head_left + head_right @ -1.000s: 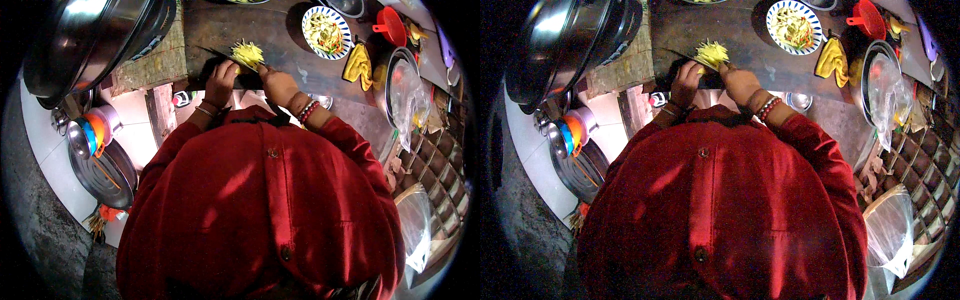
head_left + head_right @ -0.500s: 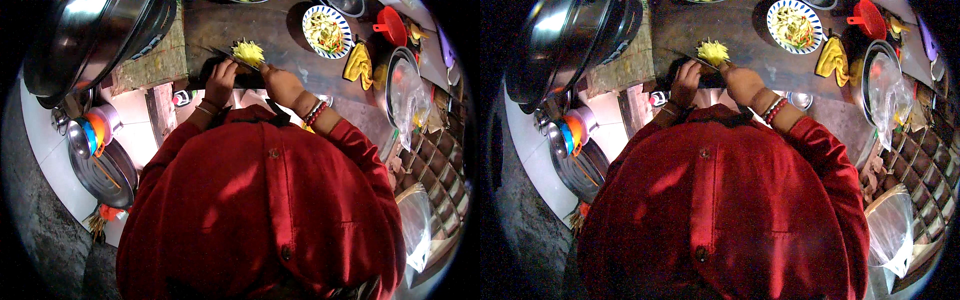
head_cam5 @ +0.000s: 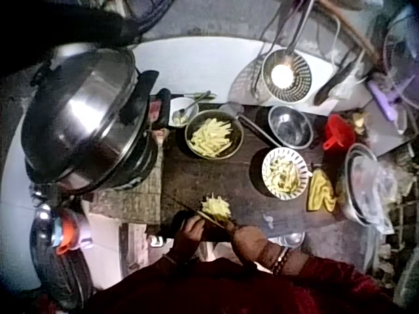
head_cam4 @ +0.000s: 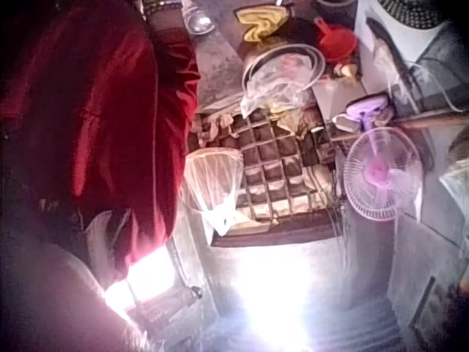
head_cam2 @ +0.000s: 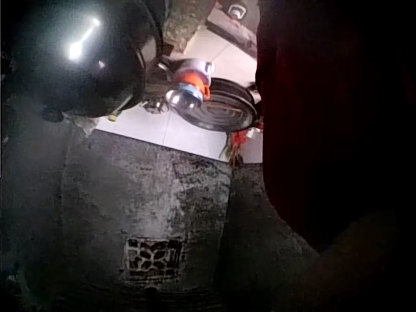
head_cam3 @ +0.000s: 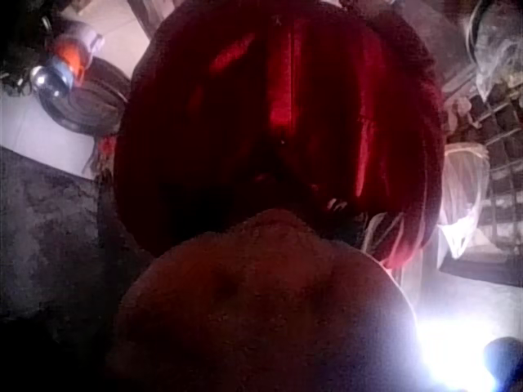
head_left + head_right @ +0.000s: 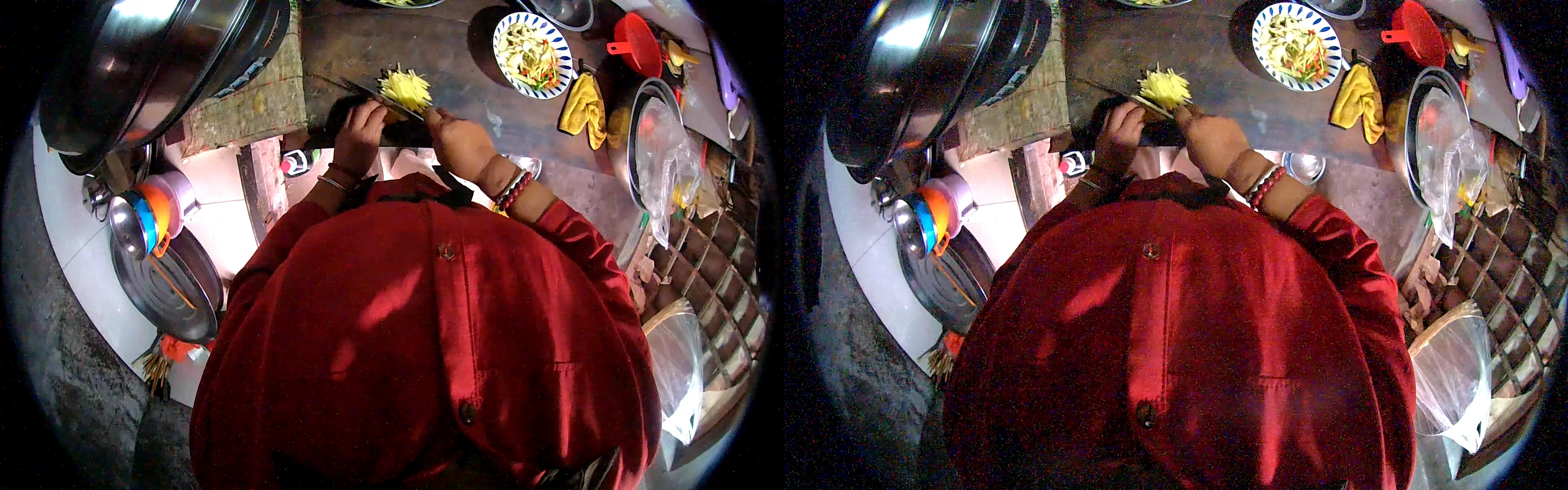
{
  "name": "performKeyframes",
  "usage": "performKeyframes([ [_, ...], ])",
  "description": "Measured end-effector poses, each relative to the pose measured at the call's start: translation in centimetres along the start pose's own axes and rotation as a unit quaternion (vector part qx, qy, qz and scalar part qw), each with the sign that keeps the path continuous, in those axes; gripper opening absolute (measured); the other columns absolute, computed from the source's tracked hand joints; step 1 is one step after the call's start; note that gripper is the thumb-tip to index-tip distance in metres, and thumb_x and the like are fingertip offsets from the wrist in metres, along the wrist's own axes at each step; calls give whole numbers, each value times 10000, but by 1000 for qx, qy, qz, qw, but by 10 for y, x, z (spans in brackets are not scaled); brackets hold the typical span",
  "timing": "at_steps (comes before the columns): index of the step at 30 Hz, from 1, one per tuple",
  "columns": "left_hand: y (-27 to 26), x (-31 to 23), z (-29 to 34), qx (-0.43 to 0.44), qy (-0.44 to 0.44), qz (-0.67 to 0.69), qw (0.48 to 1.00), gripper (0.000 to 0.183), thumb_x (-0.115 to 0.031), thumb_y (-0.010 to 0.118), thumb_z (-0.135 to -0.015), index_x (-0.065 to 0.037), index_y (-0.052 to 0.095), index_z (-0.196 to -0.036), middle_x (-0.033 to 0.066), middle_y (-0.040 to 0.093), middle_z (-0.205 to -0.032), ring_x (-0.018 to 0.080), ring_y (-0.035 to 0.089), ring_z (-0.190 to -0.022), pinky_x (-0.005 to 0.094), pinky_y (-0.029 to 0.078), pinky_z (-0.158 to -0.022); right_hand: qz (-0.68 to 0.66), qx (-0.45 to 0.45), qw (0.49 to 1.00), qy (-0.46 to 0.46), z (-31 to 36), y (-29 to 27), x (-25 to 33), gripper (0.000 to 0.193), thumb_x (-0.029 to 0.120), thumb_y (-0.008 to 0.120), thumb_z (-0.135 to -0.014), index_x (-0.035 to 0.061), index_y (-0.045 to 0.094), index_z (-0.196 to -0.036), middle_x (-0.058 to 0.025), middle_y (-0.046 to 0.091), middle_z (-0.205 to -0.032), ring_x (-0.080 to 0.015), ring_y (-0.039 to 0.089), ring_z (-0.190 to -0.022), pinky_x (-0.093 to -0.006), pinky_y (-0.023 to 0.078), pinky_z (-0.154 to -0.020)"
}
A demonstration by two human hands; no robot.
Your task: The person slices a yellow vegetable on a wooden board with a large knife, puts the slices into a bowl, wipes the board with a yellow cloth, and pours water from a ladle into a bowl containing the sliced vegetables.
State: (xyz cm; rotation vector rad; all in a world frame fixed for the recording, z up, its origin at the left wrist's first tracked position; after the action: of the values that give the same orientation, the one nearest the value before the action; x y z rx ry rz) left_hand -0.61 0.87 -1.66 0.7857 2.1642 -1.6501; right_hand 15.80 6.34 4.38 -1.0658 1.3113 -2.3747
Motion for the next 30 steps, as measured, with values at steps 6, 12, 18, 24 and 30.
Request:
performKeyframes([
  [6,0,-3,-4,2,24,-14,1000,262,-64,614,-855,-2,612,-1110,126,600,-1162,299,588,-1056,390,479,-928,14,-12,1000,19,-10,15,-3,302,31,540,-831,2,518,-1130,-253,633,-1047,-447,641,-842,-512,527,-707],
  [12,-1,-3,-1,7,6,-1,1000,247,-51,595,-857,-1,618,-1097,128,605,-1143,290,585,-1062,405,475,-926,-24,-42,999,12,-9,17,-18,303,63,528,-860,2,517,-1156,-256,631,-1053,-451,637,-872,-510,526,-732],
  [18,7,8,6,35,26,-41,998,250,-102,600,-902,4,621,-1127,141,595,-1205,300,542,-1157,439,425,-991,4,20,999,31,-1,1,3,242,58,525,-864,7,512,-1100,-255,633,-1026,-454,638,-849,-516,520,-724],
  [24,0,1,-3,18,39,-22,999,249,-90,586,-901,10,623,-1126,127,619,-1158,292,582,-1098,428,456,-952,-15,-14,999,30,-10,8,2,223,61,518,-868,18,512,-1086,-256,634,-1011,-446,642,-842,-511,520,-711],
  [30,3,8,2,24,32,-1,999,233,-93,583,-899,-8,628,-1110,119,619,-1145,295,587,-1063,389,466,-932,-33,-33,999,24,-11,14,-7,247,67,529,-867,29,516,-1111,-259,643,-1000,-449,641,-842,-518,516,-709],
])
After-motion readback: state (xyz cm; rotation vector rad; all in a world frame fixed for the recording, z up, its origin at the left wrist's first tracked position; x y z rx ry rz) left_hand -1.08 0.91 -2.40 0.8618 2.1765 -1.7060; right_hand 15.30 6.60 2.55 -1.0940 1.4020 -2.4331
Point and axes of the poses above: each hand's wrist, its own z-axis away from the middle knuckle, its own y-axis out of the palm, x = y × z, the point moved 6 cm from there along -z, towards the middle knuckle
